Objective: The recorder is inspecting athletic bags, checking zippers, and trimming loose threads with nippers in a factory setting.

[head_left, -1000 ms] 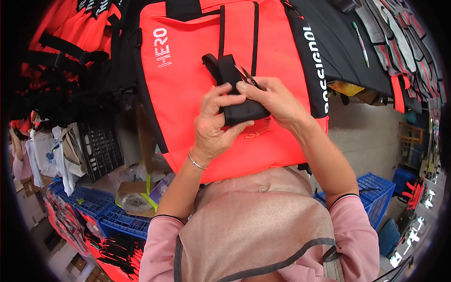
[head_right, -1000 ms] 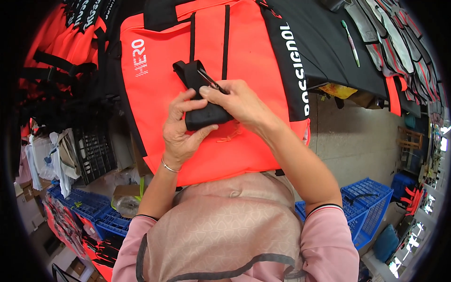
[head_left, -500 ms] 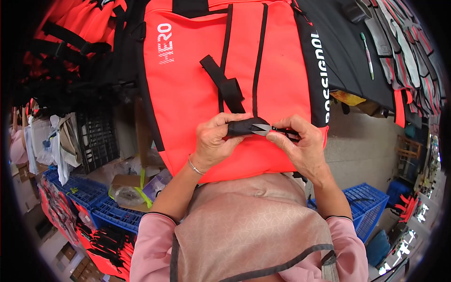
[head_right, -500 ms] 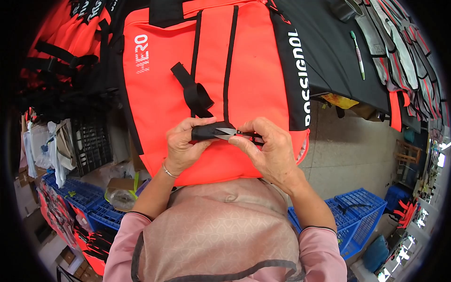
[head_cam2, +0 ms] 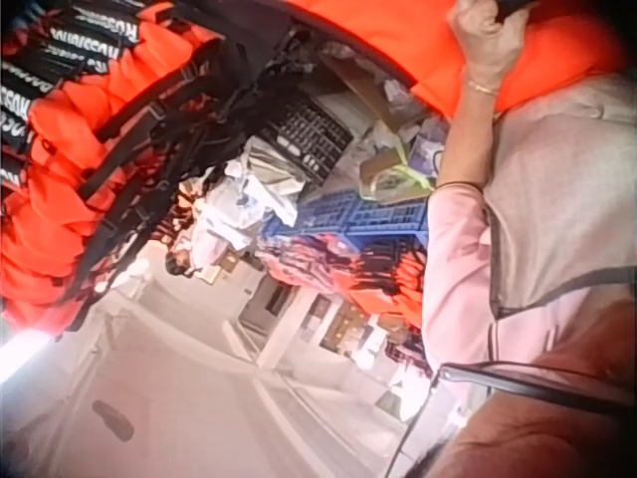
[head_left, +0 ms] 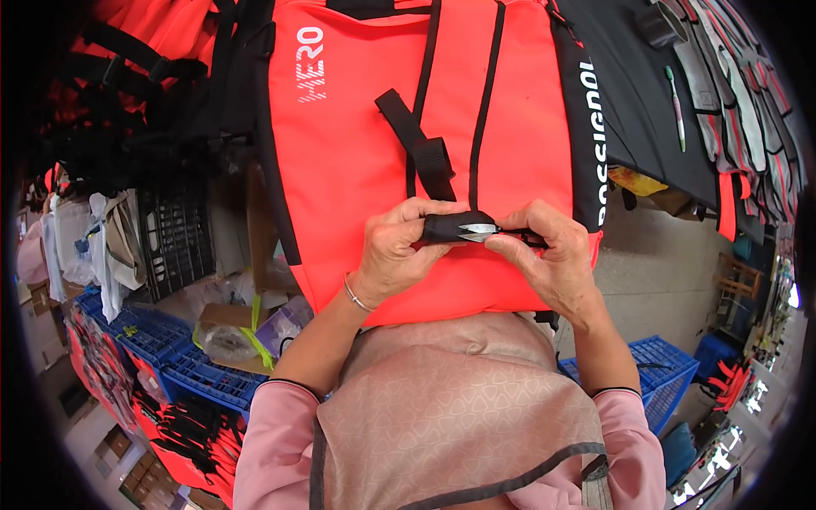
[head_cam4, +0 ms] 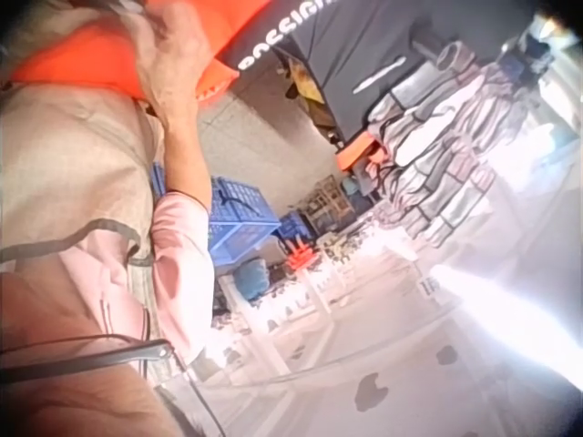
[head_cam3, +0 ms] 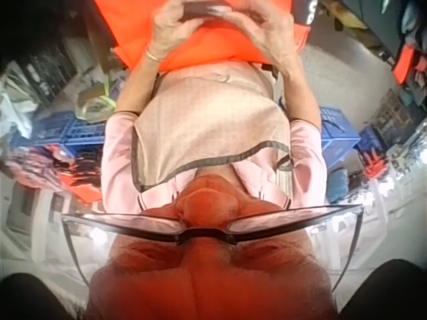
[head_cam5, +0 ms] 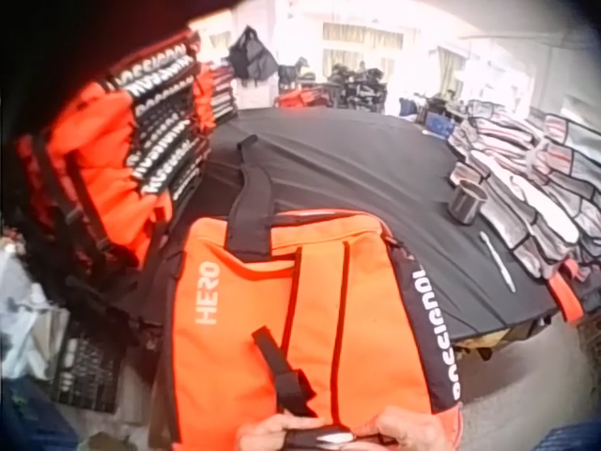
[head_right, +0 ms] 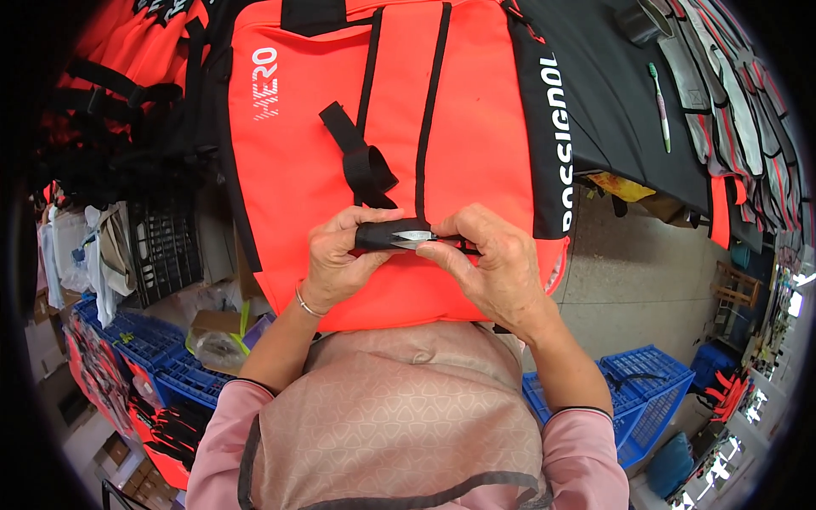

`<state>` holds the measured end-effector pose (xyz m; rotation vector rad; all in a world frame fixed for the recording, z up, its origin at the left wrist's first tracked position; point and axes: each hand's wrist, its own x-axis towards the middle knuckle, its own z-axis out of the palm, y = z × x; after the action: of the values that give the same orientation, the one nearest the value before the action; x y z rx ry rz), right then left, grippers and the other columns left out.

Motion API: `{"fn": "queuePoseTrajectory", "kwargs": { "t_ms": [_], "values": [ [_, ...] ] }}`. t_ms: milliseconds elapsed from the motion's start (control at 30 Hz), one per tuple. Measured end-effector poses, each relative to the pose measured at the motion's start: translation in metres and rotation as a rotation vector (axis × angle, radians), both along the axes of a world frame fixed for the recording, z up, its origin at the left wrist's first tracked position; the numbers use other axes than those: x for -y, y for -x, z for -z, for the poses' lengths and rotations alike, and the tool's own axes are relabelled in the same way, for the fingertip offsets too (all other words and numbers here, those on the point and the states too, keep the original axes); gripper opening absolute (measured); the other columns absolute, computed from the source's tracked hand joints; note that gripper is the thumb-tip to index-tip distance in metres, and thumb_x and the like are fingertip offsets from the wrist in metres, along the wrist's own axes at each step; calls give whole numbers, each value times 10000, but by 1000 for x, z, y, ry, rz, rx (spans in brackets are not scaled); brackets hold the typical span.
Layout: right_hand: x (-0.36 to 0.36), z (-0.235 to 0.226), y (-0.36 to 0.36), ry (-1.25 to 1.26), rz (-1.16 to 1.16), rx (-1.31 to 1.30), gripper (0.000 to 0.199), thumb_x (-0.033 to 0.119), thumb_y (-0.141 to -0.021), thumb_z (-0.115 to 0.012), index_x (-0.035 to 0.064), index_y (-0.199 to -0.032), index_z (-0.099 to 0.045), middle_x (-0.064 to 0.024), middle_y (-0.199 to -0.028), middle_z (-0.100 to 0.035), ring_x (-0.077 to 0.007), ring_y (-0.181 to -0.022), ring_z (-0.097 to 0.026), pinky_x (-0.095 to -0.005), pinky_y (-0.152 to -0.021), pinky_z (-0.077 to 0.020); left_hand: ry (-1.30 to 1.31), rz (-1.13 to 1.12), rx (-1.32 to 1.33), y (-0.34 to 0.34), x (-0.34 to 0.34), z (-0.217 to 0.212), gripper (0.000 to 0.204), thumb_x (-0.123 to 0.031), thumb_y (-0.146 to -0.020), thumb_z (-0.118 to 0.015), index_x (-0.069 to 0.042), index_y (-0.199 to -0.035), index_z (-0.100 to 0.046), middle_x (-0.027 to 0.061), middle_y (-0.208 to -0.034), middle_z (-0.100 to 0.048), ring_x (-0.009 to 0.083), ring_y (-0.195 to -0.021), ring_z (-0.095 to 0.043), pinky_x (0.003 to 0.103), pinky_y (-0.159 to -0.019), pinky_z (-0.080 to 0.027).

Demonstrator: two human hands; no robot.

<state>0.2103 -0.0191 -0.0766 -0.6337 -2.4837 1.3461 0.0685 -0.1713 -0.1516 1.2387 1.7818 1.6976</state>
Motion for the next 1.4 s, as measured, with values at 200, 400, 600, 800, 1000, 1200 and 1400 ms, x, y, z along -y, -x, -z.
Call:
{"fn": "queuePoseTrajectory", "kwargs": {
  "t_ms": [200, 400, 600, 800, 1000, 1200, 1400],
  "values": [
    [-5, 1, 3, 4, -45, 12, 197, 93, -786, -802, -18, -848, -652, -95, -755, -618, -185, -645, -607, -302, -587, -494, 0, 28, 21, 1, 1, 0, 304, 64, -737, -776, -40, -1022, -754, 91, -1042, -719, 192, -883, -714, 278, -762, -585],
    [-7, 4, 5, -45, -84, -2, 185, 83, -794, -798, -12, -837, -645, -75, -762, -631, -144, -653, -593, -276, -591, -484, 47, 56, 98, 2, 1, 1, 290, 31, -743, -801, -48, -1019, -759, 89, -1078, -711, 173, -914, -686, 283, -783, -560],
    [-11, 10, 2, 285, 48, 15, 159, 59, -815, -783, -15, -828, -643, -52, -708, -617, -91, -656, -580, -242, -581, -457, 52, 59, 68, 3, -1, 0, 283, 23, -738, -808, -60, -1005, -766, 83, -1072, -712, 164, -906, -689, 282, -774, -567],
    [-9, 9, -1, 40, -48, 11, 132, 45, -828, -773, -8, -838, -652, 14, -738, -621, -46, -665, -541, -210, -607, -443, 75, 64, -29, -2, 3, -4, 240, 52, -713, -776, -42, -933, -764, 89, -1060, -724, 204, -867, -712, 295, -752, -591],
    [-37, 22, -13, 574, 310, -76, 320, 153, -881, -748, 7, -1114, -584, -4, -888, -608, -50, -839, -573, -199, -730, -473, 46, 287, -685, -38, 35, -20, 486, -229, -777, -773, -13, -1195, -651, 41, -1420, -537, 226, -1294, -514, 422, -1037, -468],
    [-26, 44, -5, 262, 229, 21, 386, 219, -829, -795, -20, -1063, -601, -55, -781, -614, -92, -660, -599, -256, -593, -481, 10, 464, -690, -42, 56, -25, 346, -199, -858, -727, -38, -1158, -663, 93, -1351, -585, 226, -1167, -619, 386, -968, -517],
    [-26, 32, 12, 312, 166, 227, 288, 229, -845, -756, -32, -896, -646, -78, -668, -608, -118, -589, -596, -302, -535, -468, 142, 91, -127, -29, 36, -43, 323, -262, -916, -689, -9, -1114, -654, 104, -1056, -691, 206, -1010, -668, 309, -849, -532]
  ]
}}
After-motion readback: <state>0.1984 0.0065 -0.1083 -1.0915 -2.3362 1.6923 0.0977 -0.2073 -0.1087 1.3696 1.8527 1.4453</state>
